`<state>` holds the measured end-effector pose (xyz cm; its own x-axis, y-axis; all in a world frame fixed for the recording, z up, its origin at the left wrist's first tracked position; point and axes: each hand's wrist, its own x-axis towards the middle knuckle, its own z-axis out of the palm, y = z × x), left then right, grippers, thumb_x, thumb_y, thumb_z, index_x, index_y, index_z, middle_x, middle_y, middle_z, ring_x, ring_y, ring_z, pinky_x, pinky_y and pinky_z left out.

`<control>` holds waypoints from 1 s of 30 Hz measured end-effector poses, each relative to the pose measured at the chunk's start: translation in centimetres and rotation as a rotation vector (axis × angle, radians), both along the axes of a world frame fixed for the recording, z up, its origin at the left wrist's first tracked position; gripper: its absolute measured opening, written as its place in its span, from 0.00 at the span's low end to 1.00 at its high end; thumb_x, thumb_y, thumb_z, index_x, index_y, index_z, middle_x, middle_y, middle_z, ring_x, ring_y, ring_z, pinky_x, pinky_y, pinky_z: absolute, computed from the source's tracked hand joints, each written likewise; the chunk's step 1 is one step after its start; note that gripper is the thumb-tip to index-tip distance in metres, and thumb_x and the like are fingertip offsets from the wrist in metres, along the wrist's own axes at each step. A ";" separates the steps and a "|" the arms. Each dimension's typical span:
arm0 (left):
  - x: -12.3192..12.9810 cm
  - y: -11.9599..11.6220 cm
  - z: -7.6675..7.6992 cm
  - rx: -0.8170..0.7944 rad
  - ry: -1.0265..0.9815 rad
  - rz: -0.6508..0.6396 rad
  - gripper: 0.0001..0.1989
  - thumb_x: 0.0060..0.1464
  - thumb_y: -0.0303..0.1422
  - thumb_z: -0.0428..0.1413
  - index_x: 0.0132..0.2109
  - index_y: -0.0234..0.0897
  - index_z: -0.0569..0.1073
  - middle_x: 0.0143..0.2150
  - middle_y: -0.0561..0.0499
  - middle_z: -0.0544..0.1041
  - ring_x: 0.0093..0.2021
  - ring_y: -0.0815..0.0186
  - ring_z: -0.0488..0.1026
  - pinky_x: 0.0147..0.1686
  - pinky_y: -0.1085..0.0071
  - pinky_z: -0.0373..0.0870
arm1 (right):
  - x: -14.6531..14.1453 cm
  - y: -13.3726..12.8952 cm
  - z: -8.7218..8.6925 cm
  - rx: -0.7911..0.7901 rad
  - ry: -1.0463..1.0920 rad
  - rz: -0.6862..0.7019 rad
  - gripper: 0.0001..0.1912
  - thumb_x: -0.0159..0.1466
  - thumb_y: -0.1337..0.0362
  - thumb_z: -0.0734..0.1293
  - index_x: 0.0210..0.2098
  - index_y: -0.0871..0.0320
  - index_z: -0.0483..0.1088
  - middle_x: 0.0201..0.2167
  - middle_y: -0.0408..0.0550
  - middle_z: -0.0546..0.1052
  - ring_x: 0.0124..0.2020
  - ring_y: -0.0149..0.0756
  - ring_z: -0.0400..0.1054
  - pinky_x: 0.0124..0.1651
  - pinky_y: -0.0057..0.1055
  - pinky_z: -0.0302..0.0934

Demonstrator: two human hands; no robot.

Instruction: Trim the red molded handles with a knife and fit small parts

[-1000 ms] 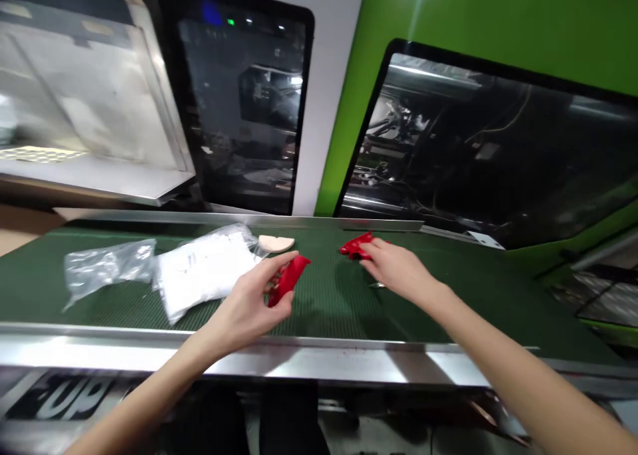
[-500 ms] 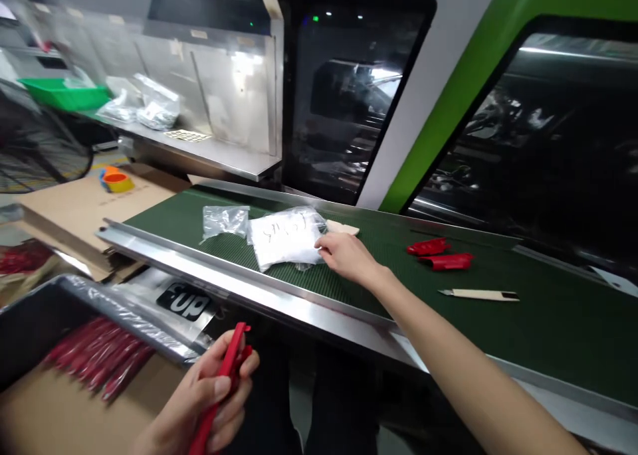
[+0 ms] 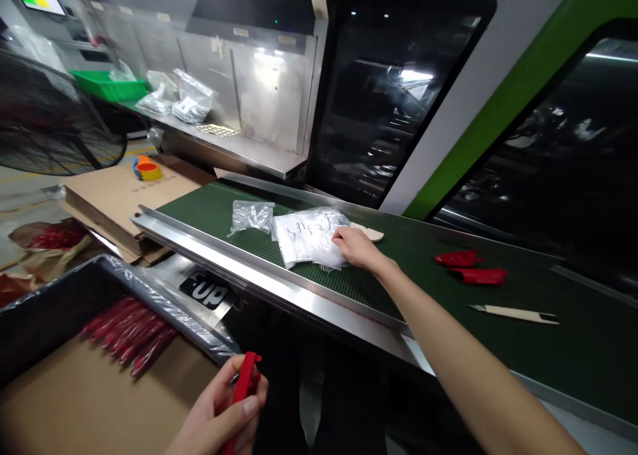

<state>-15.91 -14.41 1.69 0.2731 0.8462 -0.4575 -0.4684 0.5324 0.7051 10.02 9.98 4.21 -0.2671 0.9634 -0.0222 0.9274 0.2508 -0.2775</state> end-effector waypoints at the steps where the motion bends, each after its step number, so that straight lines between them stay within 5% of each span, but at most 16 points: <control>1: 0.1 0.2 0.1 0.011 0.005 0.003 0.21 0.48 0.40 0.65 0.43 0.40 0.64 0.33 0.57 0.69 0.19 0.82 0.52 0.17 0.81 0.50 | 0.1 -0.1 0.2 0.025 0.010 -0.021 0.14 0.68 0.56 0.64 0.46 0.61 0.70 0.44 0.48 0.74 0.44 0.34 0.70 0.48 0.39 0.67; 15: 2.0 2.6 1.3 0.128 0.109 -0.013 0.16 0.54 0.36 0.59 0.44 0.38 0.62 0.32 0.57 0.67 0.21 0.79 0.56 0.20 0.79 0.54 | 0.8 -3.9 1.7 0.203 0.249 -0.136 0.13 0.66 0.56 0.65 0.38 0.61 0.70 0.35 0.44 0.73 0.37 0.31 0.69 0.44 0.36 0.66; 19: 2.4 2.1 1.2 0.245 0.239 0.033 0.14 0.55 0.35 0.59 0.44 0.39 0.63 0.36 0.54 0.70 0.26 0.75 0.60 0.24 0.76 0.59 | -1.0 -7.7 2.4 0.214 0.494 -0.209 0.13 0.63 0.55 0.68 0.35 0.60 0.69 0.32 0.42 0.72 0.32 0.29 0.66 0.39 0.31 0.64; 25: 3.9 1.4 1.7 0.367 0.311 0.114 0.25 0.48 0.38 0.67 0.46 0.42 0.61 0.39 0.56 0.69 0.34 0.72 0.65 0.36 0.74 0.67 | -7.2 -17.6 2.8 -0.144 0.907 -0.200 0.17 0.58 0.49 0.70 0.33 0.57 0.70 0.26 0.43 0.74 0.27 0.31 0.68 0.29 0.26 0.62; 30: 4.0 0.3 1.2 0.372 0.365 0.144 0.15 0.57 0.35 0.61 0.44 0.40 0.62 0.35 0.55 0.71 0.35 0.71 0.69 0.37 0.74 0.68 | -9.3 -21.3 0.9 -0.359 1.134 -0.282 0.18 0.58 0.48 0.70 0.31 0.58 0.71 0.25 0.44 0.74 0.25 0.29 0.67 0.28 0.26 0.63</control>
<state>-11.90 -14.09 2.88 0.0219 0.9864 -0.1630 -0.2069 0.1640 0.9645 0.74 -11.33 5.09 -0.0908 0.9778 -0.1890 0.1244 -0.1772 -0.9763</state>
